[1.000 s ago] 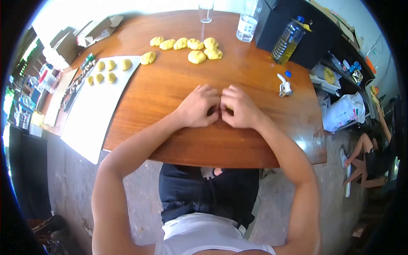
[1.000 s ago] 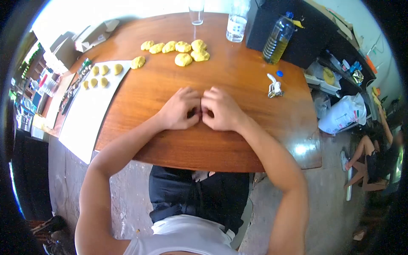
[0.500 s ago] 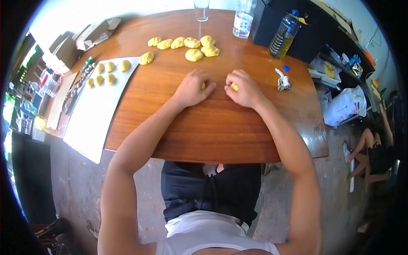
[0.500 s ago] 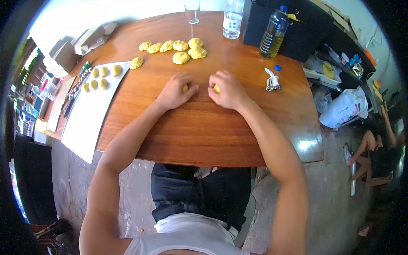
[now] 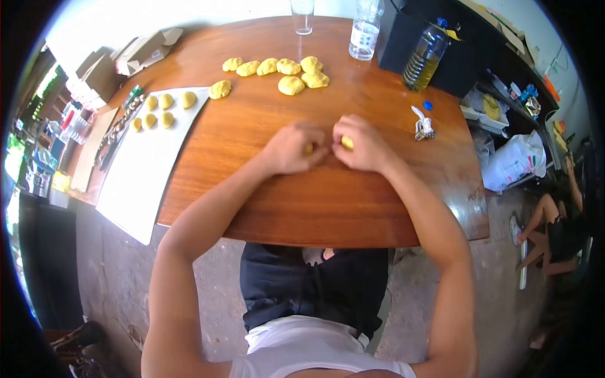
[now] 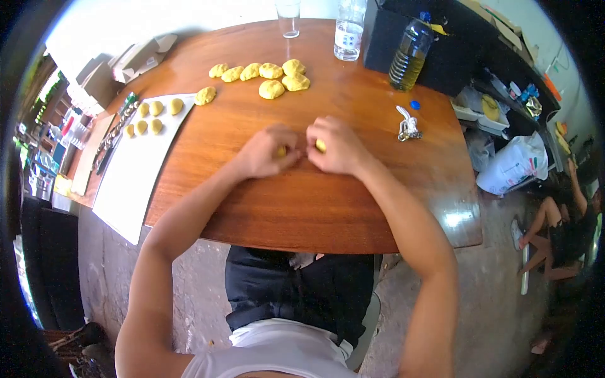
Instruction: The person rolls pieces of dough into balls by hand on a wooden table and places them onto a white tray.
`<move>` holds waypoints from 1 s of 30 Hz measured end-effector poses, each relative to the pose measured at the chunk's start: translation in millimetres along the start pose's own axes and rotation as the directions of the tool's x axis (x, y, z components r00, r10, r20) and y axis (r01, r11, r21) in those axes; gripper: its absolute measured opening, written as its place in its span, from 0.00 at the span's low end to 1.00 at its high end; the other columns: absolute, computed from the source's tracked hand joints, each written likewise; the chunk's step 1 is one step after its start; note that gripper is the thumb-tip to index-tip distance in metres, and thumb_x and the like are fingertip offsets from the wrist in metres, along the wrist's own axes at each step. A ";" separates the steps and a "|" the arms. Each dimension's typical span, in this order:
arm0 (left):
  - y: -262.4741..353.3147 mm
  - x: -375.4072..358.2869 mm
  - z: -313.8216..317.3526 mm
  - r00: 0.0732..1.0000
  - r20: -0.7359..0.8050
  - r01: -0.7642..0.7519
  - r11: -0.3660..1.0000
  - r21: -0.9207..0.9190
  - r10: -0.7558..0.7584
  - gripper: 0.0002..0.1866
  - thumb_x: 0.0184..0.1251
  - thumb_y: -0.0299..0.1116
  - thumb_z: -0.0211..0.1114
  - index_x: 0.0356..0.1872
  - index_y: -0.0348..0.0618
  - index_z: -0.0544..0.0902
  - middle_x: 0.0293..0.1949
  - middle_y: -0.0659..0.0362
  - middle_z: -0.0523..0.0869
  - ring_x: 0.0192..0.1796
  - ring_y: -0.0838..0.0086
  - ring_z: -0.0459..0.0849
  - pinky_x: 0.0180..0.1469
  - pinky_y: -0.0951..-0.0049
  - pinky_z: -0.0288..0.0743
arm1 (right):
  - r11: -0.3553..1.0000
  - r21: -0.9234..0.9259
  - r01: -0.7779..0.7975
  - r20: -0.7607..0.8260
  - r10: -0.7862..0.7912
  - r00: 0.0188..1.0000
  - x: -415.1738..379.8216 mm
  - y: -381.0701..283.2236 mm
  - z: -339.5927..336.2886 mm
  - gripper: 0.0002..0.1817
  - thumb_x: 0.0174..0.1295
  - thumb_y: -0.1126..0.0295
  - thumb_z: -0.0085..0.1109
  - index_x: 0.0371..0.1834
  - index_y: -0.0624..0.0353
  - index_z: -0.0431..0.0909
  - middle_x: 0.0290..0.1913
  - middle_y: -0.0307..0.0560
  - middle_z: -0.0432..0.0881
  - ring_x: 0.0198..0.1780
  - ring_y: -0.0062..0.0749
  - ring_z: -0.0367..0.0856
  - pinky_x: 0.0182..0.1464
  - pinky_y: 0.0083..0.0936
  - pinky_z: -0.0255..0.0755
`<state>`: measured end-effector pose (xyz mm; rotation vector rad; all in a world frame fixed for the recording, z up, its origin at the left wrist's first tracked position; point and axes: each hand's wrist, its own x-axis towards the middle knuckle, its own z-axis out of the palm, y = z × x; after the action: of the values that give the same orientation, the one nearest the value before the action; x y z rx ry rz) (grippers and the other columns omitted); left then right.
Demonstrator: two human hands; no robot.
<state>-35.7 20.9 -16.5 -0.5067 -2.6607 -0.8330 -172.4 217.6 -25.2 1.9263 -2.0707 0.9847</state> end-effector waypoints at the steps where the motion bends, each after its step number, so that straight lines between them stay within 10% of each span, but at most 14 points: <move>1: 5.4 -2.6 4.1 0.990 -0.031 -0.136 0.991 0.006 0.136 0.06 0.66 0.30 0.72 0.35 0.38 0.86 0.38 0.48 0.88 0.46 0.50 0.86 0.53 0.56 0.80 | 1.000 -0.003 0.006 0.039 -0.006 0.999 -0.2 -12.7 1.8 0.08 0.59 0.73 0.70 0.30 0.57 0.78 0.35 0.49 0.81 0.43 0.49 0.79 0.47 0.42 0.74; 5: -22.8 7.2 0.0 0.969 -0.098 0.221 0.973 -0.061 -0.226 0.07 0.63 0.33 0.72 0.32 0.39 0.88 0.36 0.45 0.90 0.42 0.48 0.88 0.49 0.52 0.82 | 0.999 0.029 0.023 -0.013 -0.023 1.000 2.1 1.9 1.6 0.09 0.57 0.69 0.71 0.29 0.55 0.79 0.35 0.50 0.82 0.42 0.51 0.80 0.47 0.44 0.76; 8: -26.0 14.0 -6.2 0.968 -0.217 0.140 0.989 0.040 -0.129 0.08 0.62 0.33 0.72 0.32 0.39 0.87 0.35 0.46 0.90 0.42 0.48 0.88 0.49 0.52 0.82 | 0.982 -0.027 -0.188 -0.160 0.181 0.970 2.0 25.6 -1.1 0.08 0.58 0.69 0.71 0.29 0.56 0.79 0.36 0.50 0.83 0.42 0.52 0.80 0.47 0.44 0.76; 12: 4.2 5.3 -0.4 0.982 0.027 -0.187 0.976 0.114 0.185 0.09 0.62 0.33 0.73 0.29 0.39 0.84 0.33 0.49 0.89 0.42 0.51 0.87 0.47 0.53 0.81 | 1.000 -0.010 0.022 0.020 -0.022 1.000 2.7 -17.3 0.5 0.09 0.58 0.72 0.70 0.30 0.59 0.77 0.35 0.51 0.80 0.42 0.52 0.79 0.46 0.44 0.75; 18: -35.7 25.7 0.2 0.994 -0.103 0.047 0.997 0.057 -0.041 0.11 0.63 0.31 0.74 0.28 0.38 0.81 0.32 0.50 0.84 0.39 0.51 0.83 0.44 0.55 0.79 | 0.985 -0.019 -0.170 -0.140 0.166 0.976 2.5 19.7 -6.3 0.10 0.63 0.70 0.69 0.30 0.61 0.79 0.35 0.53 0.81 0.43 0.50 0.80 0.46 0.41 0.75; 25: -21.9 17.3 3.6 0.988 -0.069 -0.143 0.989 -0.042 0.140 0.09 0.63 0.29 0.75 0.30 0.39 0.82 0.34 0.51 0.85 0.40 0.54 0.84 0.44 0.58 0.78 | 0.998 0.027 -0.056 0.114 0.053 0.992 2.3 -12.6 -6.1 0.10 0.60 0.69 0.72 0.32 0.58 0.77 0.37 0.51 0.80 0.45 0.51 0.79 0.48 0.42 0.75; 30: -21.5 17.7 1.8 1.000 -0.028 -0.002 0.998 -0.065 0.001 0.11 0.63 0.32 0.74 0.30 0.38 0.82 0.33 0.50 0.86 0.41 0.52 0.84 0.46 0.56 0.78 | 0.973 0.009 -0.232 -0.084 0.232 0.969 3.4 17.9 -15.7 0.08 0.59 0.70 0.70 0.30 0.59 0.79 0.36 0.52 0.82 0.44 0.52 0.80 0.49 0.44 0.76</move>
<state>-60.7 9.7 -21.4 -0.5089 -2.6149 -0.9215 -194.8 222.6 -17.6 1.6366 -2.2834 1.0903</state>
